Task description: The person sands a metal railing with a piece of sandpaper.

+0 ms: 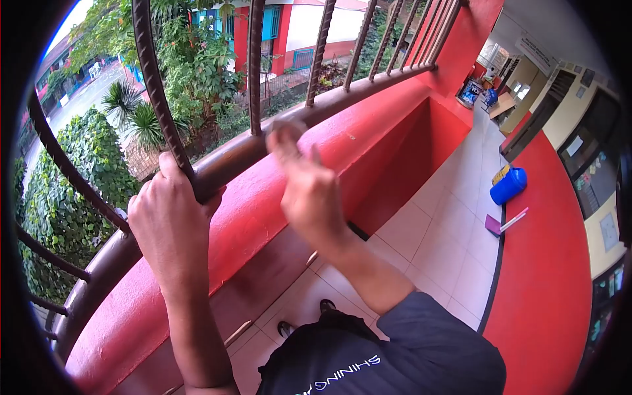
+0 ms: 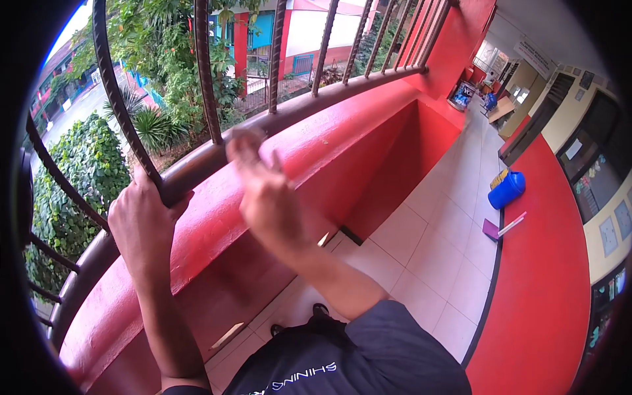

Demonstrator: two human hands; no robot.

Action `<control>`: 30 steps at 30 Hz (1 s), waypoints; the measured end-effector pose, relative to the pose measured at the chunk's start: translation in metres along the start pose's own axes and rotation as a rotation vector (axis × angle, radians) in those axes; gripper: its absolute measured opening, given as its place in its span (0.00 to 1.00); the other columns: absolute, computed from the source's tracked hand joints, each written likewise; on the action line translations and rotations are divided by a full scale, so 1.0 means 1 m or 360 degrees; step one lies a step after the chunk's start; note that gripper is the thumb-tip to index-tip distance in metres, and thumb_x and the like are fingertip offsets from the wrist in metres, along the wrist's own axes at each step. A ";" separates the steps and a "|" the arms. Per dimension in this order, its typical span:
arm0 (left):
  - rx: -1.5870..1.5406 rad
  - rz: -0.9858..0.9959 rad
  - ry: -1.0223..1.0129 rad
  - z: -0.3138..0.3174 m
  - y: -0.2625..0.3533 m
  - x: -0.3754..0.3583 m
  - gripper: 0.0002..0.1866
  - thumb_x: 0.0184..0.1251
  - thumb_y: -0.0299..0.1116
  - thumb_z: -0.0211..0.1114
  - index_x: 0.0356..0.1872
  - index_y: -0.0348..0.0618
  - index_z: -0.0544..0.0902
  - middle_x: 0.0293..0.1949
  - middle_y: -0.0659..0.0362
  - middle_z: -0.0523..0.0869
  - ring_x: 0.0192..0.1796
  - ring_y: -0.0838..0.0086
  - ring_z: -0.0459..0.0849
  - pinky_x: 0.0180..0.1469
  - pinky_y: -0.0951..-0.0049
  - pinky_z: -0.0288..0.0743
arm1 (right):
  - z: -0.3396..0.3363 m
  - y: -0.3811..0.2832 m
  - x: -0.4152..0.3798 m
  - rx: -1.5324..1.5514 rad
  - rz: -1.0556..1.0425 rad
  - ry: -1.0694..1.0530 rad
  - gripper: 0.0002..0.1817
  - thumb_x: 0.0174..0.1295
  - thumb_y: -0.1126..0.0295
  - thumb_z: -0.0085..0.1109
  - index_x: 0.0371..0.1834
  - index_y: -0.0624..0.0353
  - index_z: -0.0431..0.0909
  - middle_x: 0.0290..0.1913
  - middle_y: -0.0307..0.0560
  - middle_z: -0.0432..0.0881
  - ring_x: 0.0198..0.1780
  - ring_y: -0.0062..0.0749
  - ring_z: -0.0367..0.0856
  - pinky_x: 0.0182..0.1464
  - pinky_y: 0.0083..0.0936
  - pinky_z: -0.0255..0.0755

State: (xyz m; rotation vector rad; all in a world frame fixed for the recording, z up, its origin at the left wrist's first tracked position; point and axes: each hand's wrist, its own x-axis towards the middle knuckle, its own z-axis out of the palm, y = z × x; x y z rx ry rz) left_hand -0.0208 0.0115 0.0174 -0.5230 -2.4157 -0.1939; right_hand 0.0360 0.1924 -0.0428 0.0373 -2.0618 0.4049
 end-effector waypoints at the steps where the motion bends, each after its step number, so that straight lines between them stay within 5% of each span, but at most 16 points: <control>1: -0.0023 0.0013 0.0000 -0.002 0.000 0.000 0.30 0.52 0.49 0.84 0.44 0.37 0.80 0.31 0.52 0.89 0.36 0.57 0.89 0.44 0.58 0.79 | -0.011 0.017 0.010 -0.0005 0.0512 -0.0050 0.31 0.59 0.86 0.49 0.70 0.66 0.77 0.62 0.68 0.82 0.64 0.59 0.82 0.71 0.57 0.71; 4: 0.0010 -0.0017 -0.0023 -0.001 0.002 0.000 0.30 0.51 0.49 0.84 0.44 0.36 0.80 0.30 0.51 0.89 0.36 0.57 0.90 0.44 0.58 0.79 | -0.015 0.064 0.026 -0.0257 0.0859 -0.0002 0.29 0.63 0.85 0.49 0.69 0.61 0.79 0.60 0.70 0.81 0.64 0.59 0.80 0.66 0.51 0.78; 6: -0.0018 -0.0004 -0.0013 -0.002 0.000 0.001 0.30 0.51 0.49 0.84 0.44 0.37 0.80 0.30 0.51 0.89 0.36 0.57 0.90 0.44 0.59 0.79 | -0.001 0.011 0.007 -0.0051 0.0057 0.0071 0.31 0.60 0.89 0.46 0.69 0.68 0.77 0.64 0.70 0.80 0.65 0.60 0.81 0.73 0.55 0.69; 8: -0.0041 0.0012 -0.0020 -0.001 0.000 0.001 0.30 0.52 0.49 0.84 0.44 0.37 0.80 0.29 0.52 0.89 0.36 0.57 0.90 0.44 0.59 0.80 | 0.002 -0.003 -0.002 0.0046 0.0138 -0.0078 0.31 0.60 0.89 0.45 0.69 0.67 0.77 0.64 0.70 0.79 0.65 0.61 0.80 0.74 0.56 0.68; 10: -0.0017 0.0016 0.0014 -0.003 0.002 0.000 0.29 0.51 0.49 0.84 0.43 0.38 0.79 0.29 0.51 0.89 0.36 0.57 0.90 0.44 0.59 0.80 | -0.006 0.044 0.019 -0.0115 0.0293 0.0174 0.31 0.61 0.88 0.46 0.69 0.64 0.78 0.63 0.68 0.81 0.63 0.59 0.81 0.71 0.53 0.73; 11: -0.0013 0.0005 0.0016 -0.004 0.002 0.001 0.29 0.51 0.49 0.84 0.43 0.38 0.79 0.29 0.51 0.89 0.36 0.57 0.90 0.44 0.59 0.80 | -0.019 0.066 0.034 -0.0064 0.0797 0.0118 0.29 0.63 0.87 0.47 0.67 0.61 0.80 0.60 0.66 0.82 0.61 0.57 0.83 0.66 0.49 0.78; 12: 0.0000 -0.0007 0.0002 -0.004 0.002 0.000 0.29 0.51 0.48 0.85 0.43 0.38 0.80 0.29 0.51 0.89 0.36 0.57 0.90 0.44 0.59 0.81 | -0.017 0.101 0.038 -0.0097 0.0730 0.0292 0.27 0.64 0.86 0.49 0.66 0.60 0.82 0.59 0.64 0.83 0.59 0.56 0.85 0.61 0.47 0.81; 16: 0.0003 0.0015 0.0015 0.000 -0.002 0.000 0.29 0.51 0.49 0.84 0.42 0.39 0.80 0.29 0.51 0.89 0.36 0.57 0.91 0.43 0.59 0.81 | -0.005 0.072 0.024 -0.0277 0.0117 0.0212 0.27 0.63 0.87 0.48 0.64 0.60 0.83 0.58 0.62 0.85 0.60 0.54 0.85 0.62 0.50 0.80; 18: -0.0017 0.0002 -0.0006 -0.001 -0.004 0.000 0.29 0.51 0.50 0.84 0.42 0.39 0.80 0.30 0.51 0.89 0.36 0.57 0.91 0.42 0.59 0.81 | -0.018 0.096 0.040 -0.0054 0.0116 0.0221 0.24 0.62 0.84 0.51 0.58 0.55 0.86 0.53 0.61 0.88 0.55 0.56 0.87 0.58 0.49 0.82; 21: -0.0004 0.0015 -0.0022 -0.004 -0.002 0.000 0.29 0.51 0.51 0.84 0.42 0.40 0.80 0.30 0.51 0.90 0.36 0.58 0.91 0.42 0.58 0.82 | -0.040 0.103 0.071 -0.0284 0.0257 -0.0106 0.19 0.62 0.80 0.53 0.51 0.53 0.88 0.40 0.60 0.89 0.45 0.59 0.88 0.48 0.50 0.83; 22: -0.0006 0.0022 -0.0010 -0.005 -0.003 0.001 0.29 0.51 0.51 0.84 0.42 0.40 0.80 0.30 0.51 0.90 0.36 0.58 0.91 0.42 0.58 0.82 | -0.040 0.089 0.077 -0.0275 0.0196 -0.0354 0.14 0.68 0.78 0.55 0.51 0.57 0.88 0.44 0.62 0.87 0.47 0.60 0.87 0.48 0.47 0.80; 30: -0.0114 0.0086 -0.0013 -0.005 -0.006 -0.001 0.34 0.51 0.56 0.83 0.46 0.40 0.79 0.32 0.50 0.90 0.38 0.54 0.91 0.42 0.54 0.83 | -0.035 0.128 0.169 -0.0668 0.0421 -0.1374 0.17 0.67 0.67 0.54 0.55 0.49 0.89 0.58 0.54 0.87 0.60 0.50 0.86 0.63 0.41 0.78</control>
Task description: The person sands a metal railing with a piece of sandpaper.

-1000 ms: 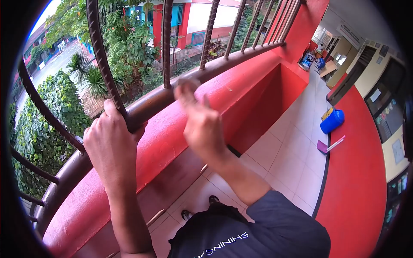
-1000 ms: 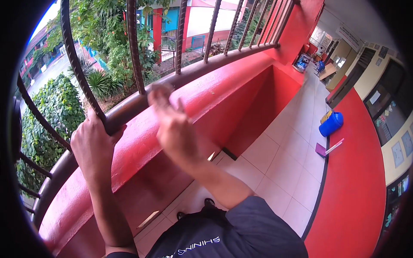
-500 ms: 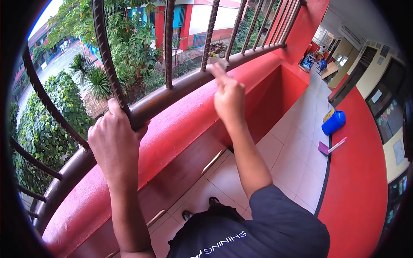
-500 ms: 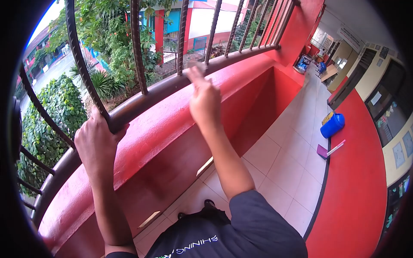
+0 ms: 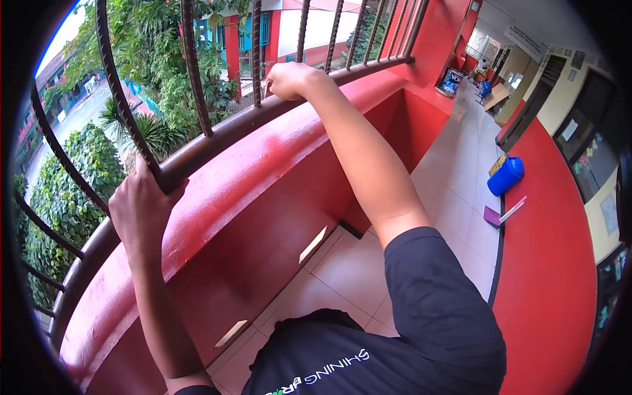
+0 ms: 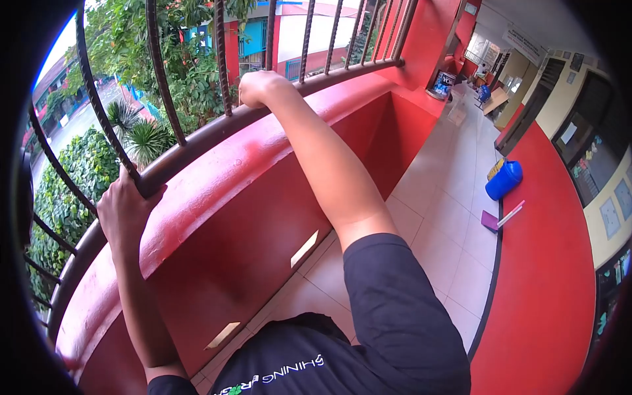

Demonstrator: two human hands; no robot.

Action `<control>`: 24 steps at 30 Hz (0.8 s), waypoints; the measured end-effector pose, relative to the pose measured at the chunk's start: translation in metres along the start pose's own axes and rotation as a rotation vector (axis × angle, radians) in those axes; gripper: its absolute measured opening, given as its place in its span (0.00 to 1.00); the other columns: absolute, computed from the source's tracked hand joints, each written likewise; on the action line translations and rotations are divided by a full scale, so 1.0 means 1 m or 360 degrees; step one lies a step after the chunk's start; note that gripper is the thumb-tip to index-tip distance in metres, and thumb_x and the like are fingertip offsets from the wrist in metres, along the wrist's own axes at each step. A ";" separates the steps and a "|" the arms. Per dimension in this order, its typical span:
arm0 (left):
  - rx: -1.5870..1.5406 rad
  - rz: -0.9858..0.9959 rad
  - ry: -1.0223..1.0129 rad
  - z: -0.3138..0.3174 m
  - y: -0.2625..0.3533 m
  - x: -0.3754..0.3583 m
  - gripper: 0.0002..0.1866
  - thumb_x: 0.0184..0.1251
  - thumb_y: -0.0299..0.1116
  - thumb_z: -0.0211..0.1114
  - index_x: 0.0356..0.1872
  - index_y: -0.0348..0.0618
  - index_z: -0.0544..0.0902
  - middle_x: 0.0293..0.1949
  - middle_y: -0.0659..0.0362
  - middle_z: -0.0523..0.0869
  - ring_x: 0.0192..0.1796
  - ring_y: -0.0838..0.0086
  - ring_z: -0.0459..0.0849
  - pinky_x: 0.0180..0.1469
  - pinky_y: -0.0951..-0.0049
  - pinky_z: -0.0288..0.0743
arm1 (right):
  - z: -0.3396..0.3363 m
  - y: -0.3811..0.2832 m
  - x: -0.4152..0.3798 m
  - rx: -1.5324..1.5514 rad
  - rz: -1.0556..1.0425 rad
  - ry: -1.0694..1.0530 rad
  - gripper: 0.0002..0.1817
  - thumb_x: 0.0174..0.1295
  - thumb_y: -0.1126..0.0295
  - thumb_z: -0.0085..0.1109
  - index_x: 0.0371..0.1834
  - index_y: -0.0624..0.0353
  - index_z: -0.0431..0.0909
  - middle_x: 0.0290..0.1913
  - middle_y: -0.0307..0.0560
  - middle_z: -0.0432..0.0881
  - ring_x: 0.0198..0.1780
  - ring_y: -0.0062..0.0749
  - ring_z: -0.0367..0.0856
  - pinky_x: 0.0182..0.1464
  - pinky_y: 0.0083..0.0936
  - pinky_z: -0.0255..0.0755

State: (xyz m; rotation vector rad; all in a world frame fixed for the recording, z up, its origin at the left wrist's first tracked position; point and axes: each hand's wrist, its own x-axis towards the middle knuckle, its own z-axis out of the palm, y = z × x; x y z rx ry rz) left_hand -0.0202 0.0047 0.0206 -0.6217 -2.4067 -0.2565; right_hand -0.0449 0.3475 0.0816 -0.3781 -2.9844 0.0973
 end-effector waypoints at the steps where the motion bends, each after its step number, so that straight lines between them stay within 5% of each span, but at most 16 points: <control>1: 0.0005 -0.0057 0.0000 -0.002 0.003 -0.002 0.35 0.52 0.54 0.83 0.52 0.41 0.79 0.36 0.51 0.90 0.42 0.54 0.91 0.46 0.55 0.83 | -0.001 -0.002 0.000 -0.0071 -0.0008 -0.0055 0.18 0.67 0.68 0.54 0.56 0.49 0.89 0.59 0.55 0.87 0.60 0.50 0.86 0.63 0.41 0.78; 2: 0.0014 -0.0129 0.0003 -0.006 0.007 -0.004 0.36 0.52 0.51 0.84 0.57 0.41 0.79 0.39 0.52 0.91 0.45 0.54 0.91 0.49 0.55 0.82 | 0.004 -0.001 -0.004 -0.0038 0.0046 -0.0008 0.17 0.67 0.68 0.55 0.55 0.50 0.89 0.57 0.56 0.88 0.58 0.51 0.86 0.63 0.42 0.78; 4: -0.0315 0.0314 0.0444 0.000 -0.017 -0.017 0.35 0.54 0.42 0.85 0.61 0.42 0.77 0.55 0.51 0.85 0.58 0.58 0.84 0.56 0.59 0.79 | 0.015 0.008 -0.031 0.0214 -0.0166 0.0241 0.16 0.68 0.67 0.57 0.54 0.50 0.89 0.55 0.56 0.88 0.57 0.53 0.86 0.62 0.44 0.78; 6: -0.0469 0.0246 0.0675 -0.018 -0.031 -0.041 0.33 0.56 0.40 0.84 0.60 0.41 0.78 0.56 0.49 0.83 0.61 0.54 0.81 0.62 0.55 0.75 | 0.030 0.009 -0.067 0.0545 -0.0281 0.0630 0.14 0.70 0.68 0.58 0.54 0.51 0.89 0.51 0.58 0.88 0.56 0.56 0.85 0.60 0.47 0.77; 8: 0.0043 0.0288 0.1031 -0.032 -0.065 -0.059 0.30 0.60 0.39 0.82 0.58 0.39 0.78 0.57 0.49 0.81 0.60 0.53 0.79 0.65 0.55 0.71 | 0.059 0.009 -0.072 0.0698 -0.0211 0.0953 0.15 0.70 0.72 0.56 0.55 0.51 0.88 0.48 0.61 0.88 0.52 0.57 0.87 0.55 0.49 0.81; 11: 0.0064 0.0058 0.1052 -0.030 -0.121 -0.069 0.30 0.63 0.39 0.80 0.59 0.40 0.74 0.58 0.50 0.77 0.61 0.56 0.76 0.64 0.56 0.68 | 0.103 -0.014 -0.066 0.1015 -0.0094 0.1617 0.20 0.69 0.79 0.50 0.61 0.59 0.84 0.60 0.63 0.84 0.56 0.55 0.87 0.56 0.46 0.83; 15: 0.0260 0.0399 0.1045 -0.025 -0.153 -0.079 0.35 0.62 0.41 0.81 0.60 0.41 0.66 0.63 0.46 0.66 0.68 0.53 0.70 0.73 0.48 0.62 | 0.123 -0.064 -0.100 0.0903 -0.0171 0.1383 0.26 0.68 0.83 0.45 0.68 0.70 0.77 0.70 0.64 0.77 0.71 0.52 0.78 0.76 0.64 0.61; 18: -0.0087 0.0093 0.1116 -0.018 -0.158 -0.072 0.36 0.64 0.46 0.81 0.59 0.38 0.66 0.63 0.43 0.68 0.64 0.56 0.74 0.55 0.57 0.81 | 0.119 -0.034 -0.092 0.1073 0.0043 0.1398 0.27 0.68 0.85 0.42 0.70 0.70 0.75 0.70 0.65 0.77 0.71 0.53 0.78 0.77 0.62 0.60; 19: 0.0103 -0.0128 0.0952 -0.018 -0.160 -0.069 0.36 0.66 0.50 0.78 0.59 0.38 0.66 0.53 0.45 0.78 0.50 0.61 0.83 0.40 0.63 0.83 | 0.114 -0.031 -0.091 0.1315 0.0197 0.1253 0.28 0.68 0.87 0.40 0.71 0.71 0.74 0.70 0.66 0.77 0.71 0.53 0.77 0.77 0.62 0.60; 20: 0.0029 -0.0315 0.0783 -0.022 -0.161 -0.068 0.30 0.69 0.53 0.75 0.51 0.37 0.73 0.33 0.52 0.84 0.32 0.64 0.85 0.37 0.62 0.80 | 0.127 -0.054 -0.093 0.1123 -0.0106 0.1491 0.29 0.67 0.86 0.42 0.73 0.71 0.72 0.72 0.68 0.74 0.73 0.54 0.75 0.77 0.62 0.61; 22: 0.0276 -0.0408 0.0535 -0.038 -0.156 -0.059 0.26 0.70 0.55 0.73 0.39 0.37 0.79 0.21 0.56 0.80 0.23 0.65 0.83 0.36 0.62 0.77 | 0.142 -0.092 -0.116 0.1039 -0.0382 0.1311 0.31 0.66 0.84 0.44 0.76 0.69 0.69 0.75 0.66 0.71 0.75 0.55 0.73 0.77 0.61 0.60; 23: 0.0089 -0.0485 0.0437 -0.048 -0.160 -0.052 0.28 0.70 0.56 0.72 0.27 0.37 0.80 0.18 0.54 0.78 0.21 0.62 0.82 0.36 0.59 0.76 | 0.142 -0.087 -0.114 0.1002 -0.0412 0.1521 0.28 0.65 0.84 0.46 0.70 0.65 0.77 0.67 0.70 0.77 0.66 0.61 0.79 0.74 0.50 0.70; 24: 0.0161 -0.0533 0.0284 -0.050 -0.174 -0.049 0.30 0.71 0.59 0.69 0.26 0.37 0.80 0.20 0.50 0.80 0.24 0.55 0.82 0.38 0.54 0.75 | 0.139 -0.070 -0.099 0.1122 -0.0269 0.1655 0.27 0.66 0.84 0.47 0.69 0.63 0.78 0.66 0.71 0.78 0.64 0.62 0.80 0.73 0.48 0.71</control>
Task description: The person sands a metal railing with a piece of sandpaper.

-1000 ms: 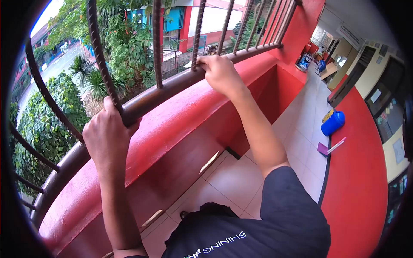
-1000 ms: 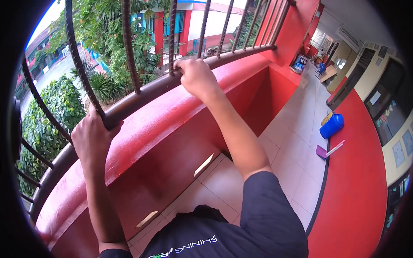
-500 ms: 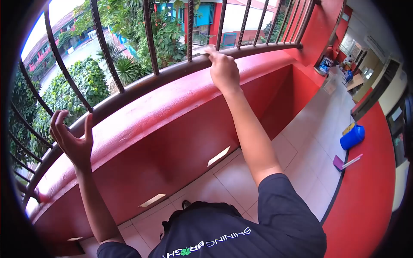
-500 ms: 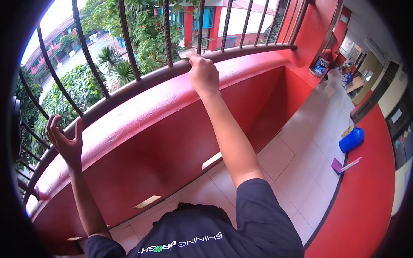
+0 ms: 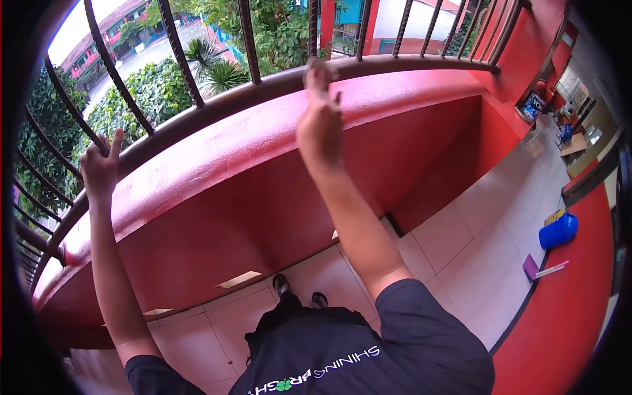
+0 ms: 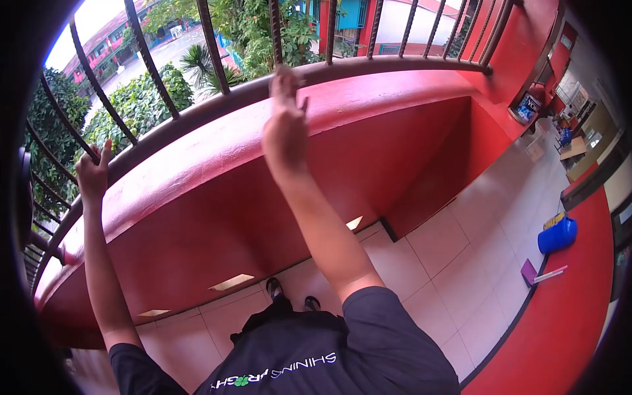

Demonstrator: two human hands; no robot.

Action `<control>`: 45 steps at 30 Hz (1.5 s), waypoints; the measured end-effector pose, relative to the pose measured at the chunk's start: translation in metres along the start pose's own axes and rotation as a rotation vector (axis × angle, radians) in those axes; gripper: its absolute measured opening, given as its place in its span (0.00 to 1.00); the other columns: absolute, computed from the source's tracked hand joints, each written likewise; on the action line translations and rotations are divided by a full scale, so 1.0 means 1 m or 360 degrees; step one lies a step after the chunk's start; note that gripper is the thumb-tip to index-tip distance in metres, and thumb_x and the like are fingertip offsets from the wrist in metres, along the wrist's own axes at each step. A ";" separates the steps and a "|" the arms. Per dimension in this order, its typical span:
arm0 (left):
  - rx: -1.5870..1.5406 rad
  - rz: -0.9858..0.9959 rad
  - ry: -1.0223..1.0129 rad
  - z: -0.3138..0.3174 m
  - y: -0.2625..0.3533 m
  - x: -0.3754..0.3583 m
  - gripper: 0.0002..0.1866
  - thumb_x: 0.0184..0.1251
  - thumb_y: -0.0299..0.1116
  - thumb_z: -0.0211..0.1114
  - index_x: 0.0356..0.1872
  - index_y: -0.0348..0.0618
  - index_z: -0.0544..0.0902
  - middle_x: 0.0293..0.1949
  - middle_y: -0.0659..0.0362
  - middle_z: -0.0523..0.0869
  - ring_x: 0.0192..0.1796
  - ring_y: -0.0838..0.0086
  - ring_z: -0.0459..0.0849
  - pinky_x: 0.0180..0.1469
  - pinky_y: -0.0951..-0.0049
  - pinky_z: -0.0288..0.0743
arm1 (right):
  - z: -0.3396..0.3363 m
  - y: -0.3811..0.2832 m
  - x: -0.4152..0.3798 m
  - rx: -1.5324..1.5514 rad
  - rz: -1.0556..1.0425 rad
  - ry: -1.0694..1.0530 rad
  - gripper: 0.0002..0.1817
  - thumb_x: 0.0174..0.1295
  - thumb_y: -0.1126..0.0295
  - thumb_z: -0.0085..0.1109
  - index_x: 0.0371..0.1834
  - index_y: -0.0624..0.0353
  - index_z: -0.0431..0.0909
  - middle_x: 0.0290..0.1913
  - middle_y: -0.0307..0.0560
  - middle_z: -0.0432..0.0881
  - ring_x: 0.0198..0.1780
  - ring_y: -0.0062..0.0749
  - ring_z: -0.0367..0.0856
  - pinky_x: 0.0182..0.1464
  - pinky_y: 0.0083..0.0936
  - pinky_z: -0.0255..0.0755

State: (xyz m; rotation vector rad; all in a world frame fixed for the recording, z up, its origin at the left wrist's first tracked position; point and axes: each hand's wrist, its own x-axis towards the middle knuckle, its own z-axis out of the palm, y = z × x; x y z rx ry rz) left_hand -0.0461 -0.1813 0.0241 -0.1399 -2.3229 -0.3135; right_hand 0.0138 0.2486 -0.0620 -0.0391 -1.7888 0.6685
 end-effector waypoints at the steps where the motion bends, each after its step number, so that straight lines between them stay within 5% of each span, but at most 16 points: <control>1: 0.0157 0.0091 0.0105 0.007 -0.008 0.001 0.32 0.72 0.60 0.68 0.25 0.37 0.80 0.21 0.48 0.82 0.27 0.52 0.83 0.41 0.52 0.75 | -0.013 0.018 0.016 -0.0116 0.0296 -0.0015 0.29 0.66 0.85 0.46 0.72 0.69 0.74 0.68 0.71 0.77 0.66 0.60 0.81 0.71 0.52 0.72; 2: 0.0236 0.0137 0.0153 0.010 -0.011 0.001 0.32 0.72 0.61 0.67 0.25 0.37 0.80 0.22 0.47 0.82 0.29 0.51 0.83 0.42 0.51 0.75 | -0.028 0.035 0.037 -0.0076 0.0815 -0.0058 0.24 0.69 0.83 0.46 0.67 0.71 0.78 0.62 0.71 0.82 0.62 0.61 0.83 0.65 0.48 0.77; 3: 0.0317 0.0182 0.0204 0.012 -0.015 0.001 0.33 0.72 0.61 0.66 0.24 0.37 0.80 0.23 0.46 0.83 0.31 0.50 0.84 0.43 0.49 0.74 | -0.009 0.094 0.042 -0.0125 0.0545 0.0503 0.17 0.73 0.80 0.46 0.58 0.72 0.82 0.45 0.62 0.90 0.47 0.54 0.90 0.50 0.41 0.84; 5: 0.0103 -0.0073 0.0061 0.007 -0.009 0.003 0.32 0.73 0.61 0.66 0.26 0.36 0.82 0.27 0.44 0.85 0.36 0.49 0.85 0.47 0.50 0.75 | -0.038 0.122 0.079 0.1578 0.1758 0.0509 0.14 0.76 0.78 0.43 0.39 0.65 0.82 0.27 0.43 0.78 0.25 0.30 0.75 0.31 0.30 0.75; 6: 0.0051 -0.0149 0.0065 0.005 -0.005 0.003 0.31 0.73 0.60 0.66 0.27 0.36 0.84 0.28 0.44 0.86 0.38 0.48 0.86 0.49 0.51 0.75 | -0.038 0.135 0.091 0.1726 0.1860 0.0440 0.13 0.77 0.79 0.40 0.51 0.68 0.78 0.46 0.55 0.86 0.48 0.41 0.85 0.57 0.46 0.80; 12: -0.0072 -0.0084 0.0072 0.009 -0.019 0.006 0.29 0.73 0.57 0.66 0.30 0.35 0.86 0.28 0.43 0.87 0.35 0.52 0.88 0.46 0.54 0.78 | -0.028 0.054 0.071 0.2451 0.2246 -0.0428 0.20 0.77 0.83 0.35 0.69 0.83 0.58 0.69 0.76 0.68 0.72 0.67 0.71 0.79 0.56 0.68; 15: 0.0006 -0.0089 0.0180 0.018 -0.031 0.004 0.30 0.73 0.60 0.65 0.34 0.36 0.89 0.30 0.43 0.89 0.38 0.52 0.90 0.48 0.55 0.78 | -0.037 0.067 0.094 0.2279 0.2025 0.0009 0.21 0.77 0.83 0.33 0.68 0.88 0.55 0.71 0.78 0.65 0.73 0.66 0.70 0.80 0.59 0.65; 18: 0.0039 -0.0105 0.0188 0.018 -0.028 0.009 0.31 0.73 0.61 0.65 0.33 0.36 0.89 0.29 0.43 0.89 0.38 0.52 0.91 0.48 0.55 0.79 | -0.036 0.014 0.059 0.2303 0.1844 -0.0880 0.21 0.76 0.84 0.41 0.69 0.84 0.57 0.71 0.73 0.67 0.75 0.69 0.66 0.81 0.56 0.66; 23: 0.0053 -0.0126 0.0192 0.015 -0.020 0.003 0.31 0.73 0.61 0.64 0.31 0.36 0.88 0.26 0.44 0.87 0.34 0.52 0.89 0.44 0.54 0.78 | -0.028 0.061 0.078 0.1994 0.1840 0.0131 0.15 0.71 0.85 0.35 0.56 0.78 0.68 0.51 0.61 0.79 0.47 0.42 0.84 0.47 0.36 0.84; 28: 0.0023 -0.0188 0.0025 0.005 -0.013 0.001 0.31 0.74 0.60 0.64 0.30 0.36 0.88 0.26 0.43 0.87 0.33 0.50 0.88 0.44 0.52 0.78 | 0.024 0.035 0.009 0.1997 0.1591 -0.0447 0.10 0.64 0.85 0.44 0.38 0.63 0.77 0.32 0.40 0.74 0.30 0.24 0.73 0.28 0.25 0.66; 30: 0.0041 -0.0190 0.0013 0.003 -0.008 0.000 0.31 0.75 0.60 0.63 0.32 0.36 0.88 0.28 0.42 0.88 0.35 0.50 0.89 0.46 0.52 0.79 | -0.039 0.036 0.032 0.1691 0.1599 0.0136 0.17 0.68 0.88 0.42 0.59 0.75 0.70 0.56 0.64 0.78 0.53 0.48 0.83 0.58 0.44 0.81; 31: 0.0022 -0.0147 0.0118 0.007 -0.009 -0.003 0.30 0.75 0.60 0.63 0.34 0.37 0.89 0.29 0.41 0.88 0.37 0.49 0.90 0.46 0.51 0.79 | -0.060 0.042 0.044 0.1587 0.1550 0.0361 0.14 0.67 0.84 0.39 0.46 0.64 0.77 0.39 0.45 0.80 0.33 0.28 0.80 0.33 0.23 0.75; 32: 0.0005 -0.0099 0.0211 0.012 -0.011 -0.004 0.29 0.76 0.59 0.62 0.36 0.38 0.89 0.30 0.40 0.87 0.38 0.49 0.90 0.47 0.51 0.79 | -0.074 0.055 0.054 0.1529 0.1522 0.0629 0.16 0.67 0.85 0.38 0.48 0.65 0.77 0.41 0.47 0.82 0.34 0.30 0.83 0.34 0.24 0.78; 38: 0.0275 0.0098 -0.0299 0.017 -0.019 -0.005 0.33 0.81 0.65 0.45 0.48 0.46 0.86 0.39 0.39 0.85 0.50 0.38 0.83 0.49 0.40 0.70 | -0.034 0.074 0.053 0.1495 0.1246 0.0417 0.17 0.67 0.82 0.43 0.54 0.69 0.81 0.41 0.46 0.83 0.39 0.28 0.80 0.48 0.27 0.77; 41: 0.0147 0.0399 -0.0227 0.010 -0.023 -0.015 0.34 0.82 0.64 0.44 0.43 0.40 0.81 0.35 0.39 0.82 0.46 0.39 0.81 0.48 0.43 0.69 | 0.011 0.059 0.046 0.0774 0.1087 0.0538 0.22 0.76 0.75 0.46 0.69 0.72 0.75 0.58 0.68 0.86 0.61 0.54 0.85 0.63 0.38 0.77; 45: 0.0020 0.0558 -0.0772 -0.015 -0.024 0.000 0.37 0.76 0.68 0.53 0.53 0.37 0.79 0.39 0.40 0.79 0.45 0.44 0.76 0.51 0.50 0.68 | 0.015 -0.009 0.031 0.0346 0.1204 0.0312 0.20 0.76 0.74 0.48 0.67 0.70 0.77 0.58 0.73 0.84 0.61 0.61 0.84 0.63 0.47 0.76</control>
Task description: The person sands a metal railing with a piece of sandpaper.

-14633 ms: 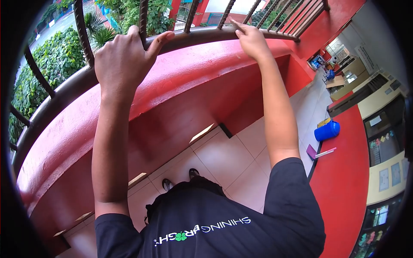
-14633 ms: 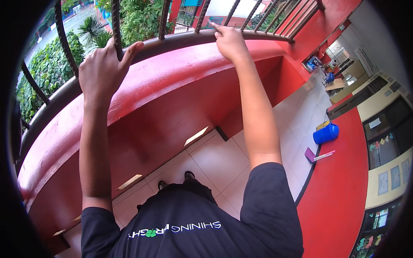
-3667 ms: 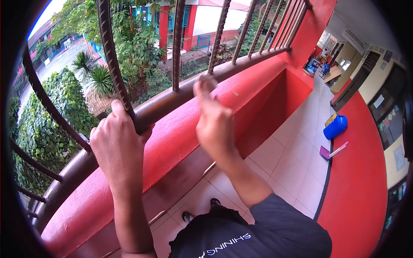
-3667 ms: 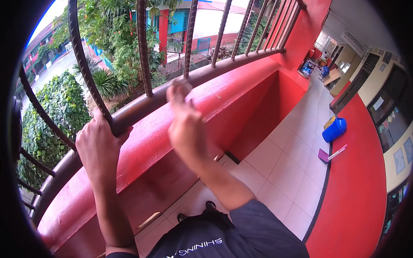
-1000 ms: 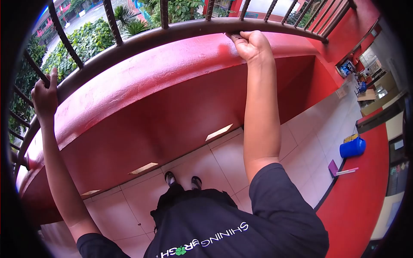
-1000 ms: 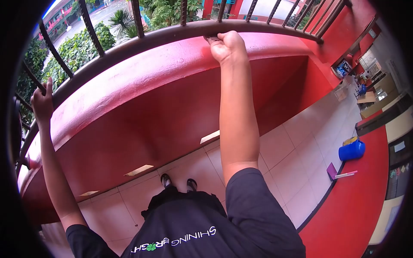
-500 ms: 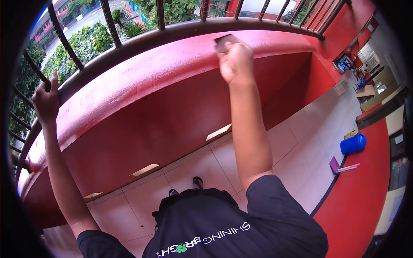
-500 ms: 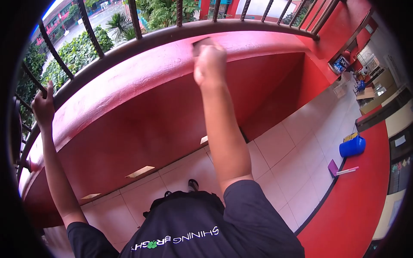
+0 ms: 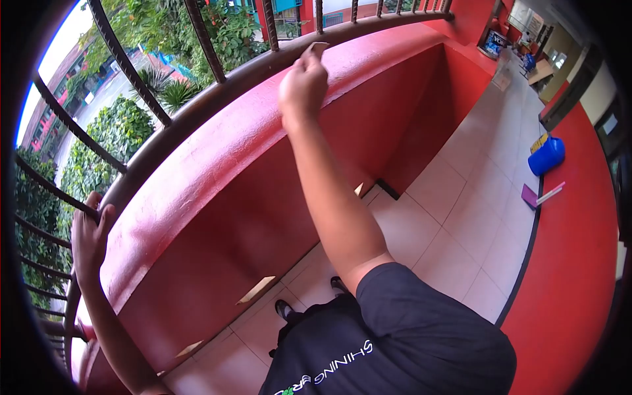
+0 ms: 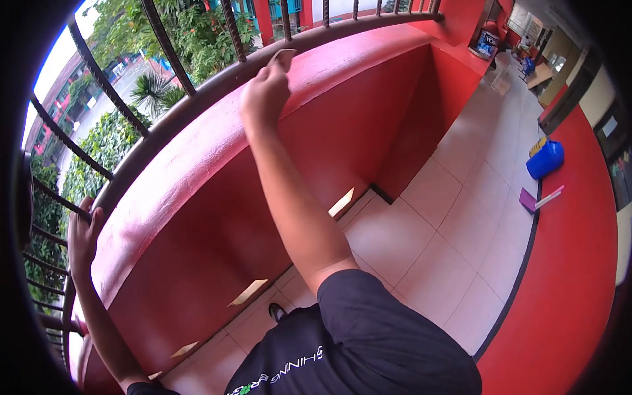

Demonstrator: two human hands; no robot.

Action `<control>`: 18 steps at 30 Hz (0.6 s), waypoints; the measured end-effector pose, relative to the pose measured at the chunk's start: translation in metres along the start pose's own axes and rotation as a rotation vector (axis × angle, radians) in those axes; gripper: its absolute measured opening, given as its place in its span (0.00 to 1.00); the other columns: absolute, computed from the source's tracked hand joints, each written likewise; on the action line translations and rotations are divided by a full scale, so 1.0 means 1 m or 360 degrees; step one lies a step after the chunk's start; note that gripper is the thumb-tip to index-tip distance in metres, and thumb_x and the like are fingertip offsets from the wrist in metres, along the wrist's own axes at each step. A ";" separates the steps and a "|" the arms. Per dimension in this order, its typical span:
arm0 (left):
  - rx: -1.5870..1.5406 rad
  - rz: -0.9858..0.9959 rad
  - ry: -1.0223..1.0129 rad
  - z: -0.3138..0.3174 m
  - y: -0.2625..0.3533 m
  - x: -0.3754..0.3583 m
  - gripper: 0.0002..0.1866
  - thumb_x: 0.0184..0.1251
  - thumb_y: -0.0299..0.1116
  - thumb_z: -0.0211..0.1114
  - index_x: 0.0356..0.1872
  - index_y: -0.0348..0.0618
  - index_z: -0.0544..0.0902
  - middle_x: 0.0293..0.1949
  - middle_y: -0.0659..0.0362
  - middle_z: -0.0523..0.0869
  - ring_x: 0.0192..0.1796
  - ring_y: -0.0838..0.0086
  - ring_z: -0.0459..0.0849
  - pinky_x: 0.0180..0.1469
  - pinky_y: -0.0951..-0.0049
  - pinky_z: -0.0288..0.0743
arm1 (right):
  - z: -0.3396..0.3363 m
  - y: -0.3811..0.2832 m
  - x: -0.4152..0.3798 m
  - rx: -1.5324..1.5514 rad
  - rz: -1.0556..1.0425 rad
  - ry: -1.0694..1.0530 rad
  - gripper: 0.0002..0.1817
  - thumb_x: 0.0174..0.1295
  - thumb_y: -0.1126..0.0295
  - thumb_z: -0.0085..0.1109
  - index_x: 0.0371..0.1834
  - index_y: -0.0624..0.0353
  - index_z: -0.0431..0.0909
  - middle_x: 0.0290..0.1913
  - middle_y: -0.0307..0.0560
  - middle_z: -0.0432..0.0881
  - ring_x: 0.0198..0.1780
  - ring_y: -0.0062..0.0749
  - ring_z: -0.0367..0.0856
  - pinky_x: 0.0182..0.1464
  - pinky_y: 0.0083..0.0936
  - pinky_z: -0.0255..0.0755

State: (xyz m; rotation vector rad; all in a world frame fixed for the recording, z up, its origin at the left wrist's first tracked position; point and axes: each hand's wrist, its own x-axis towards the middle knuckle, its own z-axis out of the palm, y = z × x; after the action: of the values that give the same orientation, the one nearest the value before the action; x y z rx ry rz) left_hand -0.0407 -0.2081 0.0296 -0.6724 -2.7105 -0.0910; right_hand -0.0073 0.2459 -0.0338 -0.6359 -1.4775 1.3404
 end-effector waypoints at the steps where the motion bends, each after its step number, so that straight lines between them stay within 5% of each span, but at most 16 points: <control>1: -0.0016 0.0052 0.0012 -0.002 0.001 -0.001 0.39 0.73 0.70 0.56 0.54 0.35 0.79 0.42 0.39 0.80 0.48 0.43 0.77 0.53 0.50 0.68 | 0.005 -0.012 -0.030 -0.0099 -0.0115 -0.0003 0.20 0.76 0.74 0.48 0.67 0.71 0.77 0.57 0.73 0.84 0.60 0.61 0.84 0.63 0.47 0.76; 3: -0.0060 0.0036 0.0036 0.002 -0.007 -0.001 0.46 0.68 0.70 0.63 0.62 0.29 0.78 0.52 0.37 0.83 0.56 0.41 0.79 0.62 0.51 0.70 | 0.021 -0.008 -0.050 0.0097 -0.0229 0.0174 0.20 0.76 0.74 0.48 0.66 0.70 0.77 0.55 0.74 0.84 0.59 0.62 0.84 0.61 0.49 0.77; 5: -0.0034 0.0012 -0.0028 -0.001 0.000 0.002 0.44 0.67 0.69 0.65 0.61 0.32 0.80 0.47 0.38 0.84 0.53 0.41 0.80 0.59 0.50 0.72 | 0.016 -0.015 -0.017 -0.0093 0.0051 0.0243 0.19 0.76 0.73 0.46 0.63 0.70 0.80 0.56 0.73 0.84 0.58 0.61 0.86 0.60 0.49 0.78; 6: 0.0090 -0.0101 -0.0127 -0.014 0.023 0.001 0.40 0.67 0.68 0.66 0.56 0.34 0.82 0.42 0.39 0.85 0.49 0.40 0.82 0.54 0.49 0.74 | 0.026 0.026 0.025 0.0121 0.0016 0.0420 0.18 0.78 0.71 0.44 0.53 0.72 0.84 0.49 0.64 0.89 0.49 0.46 0.89 0.55 0.38 0.78; 7: 0.0085 -0.0007 0.0312 0.003 0.019 -0.006 0.36 0.67 0.67 0.66 0.48 0.36 0.82 0.36 0.41 0.84 0.46 0.40 0.83 0.50 0.46 0.74 | 0.016 0.015 0.032 0.0422 0.0490 0.0099 0.17 0.76 0.71 0.46 0.47 0.71 0.85 0.44 0.57 0.89 0.44 0.37 0.85 0.52 0.34 0.77; 11: 0.0117 -0.0035 0.0168 -0.012 0.036 -0.005 0.35 0.65 0.68 0.68 0.41 0.38 0.80 0.30 0.42 0.84 0.41 0.40 0.85 0.45 0.43 0.75 | 0.065 0.036 -0.038 0.0184 -0.0020 0.0363 0.17 0.77 0.70 0.46 0.45 0.69 0.85 0.39 0.51 0.87 0.44 0.30 0.82 0.52 0.30 0.74; 13: 0.0155 0.0012 0.0267 -0.007 0.033 -0.007 0.35 0.65 0.68 0.67 0.41 0.38 0.80 0.29 0.43 0.84 0.41 0.41 0.85 0.45 0.42 0.75 | 0.047 0.007 -0.043 0.0314 -0.0088 0.0515 0.21 0.81 0.66 0.43 0.66 0.66 0.79 0.56 0.71 0.85 0.62 0.64 0.82 0.61 0.47 0.76; 15: 0.0211 0.0025 0.0260 -0.008 0.033 -0.007 0.36 0.65 0.70 0.66 0.40 0.39 0.79 0.26 0.45 0.83 0.37 0.42 0.86 0.40 0.43 0.77 | 0.034 -0.010 -0.011 0.0260 0.0311 0.0371 0.22 0.79 0.73 0.42 0.71 0.67 0.75 0.60 0.69 0.84 0.63 0.55 0.84 0.64 0.42 0.76; 18: 0.0179 -0.0002 0.0265 -0.011 0.038 -0.006 0.36 0.65 0.70 0.66 0.38 0.39 0.78 0.25 0.45 0.83 0.37 0.41 0.87 0.40 0.43 0.77 | 0.041 -0.028 -0.024 0.0327 0.0224 0.0499 0.20 0.77 0.75 0.44 0.66 0.70 0.78 0.59 0.71 0.84 0.61 0.55 0.86 0.63 0.40 0.77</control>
State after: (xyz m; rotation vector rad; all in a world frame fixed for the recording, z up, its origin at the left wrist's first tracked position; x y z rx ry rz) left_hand -0.0145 -0.1787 0.0374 -0.6024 -2.5354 0.0049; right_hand -0.0291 0.2011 -0.0103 -0.7867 -1.0452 1.4051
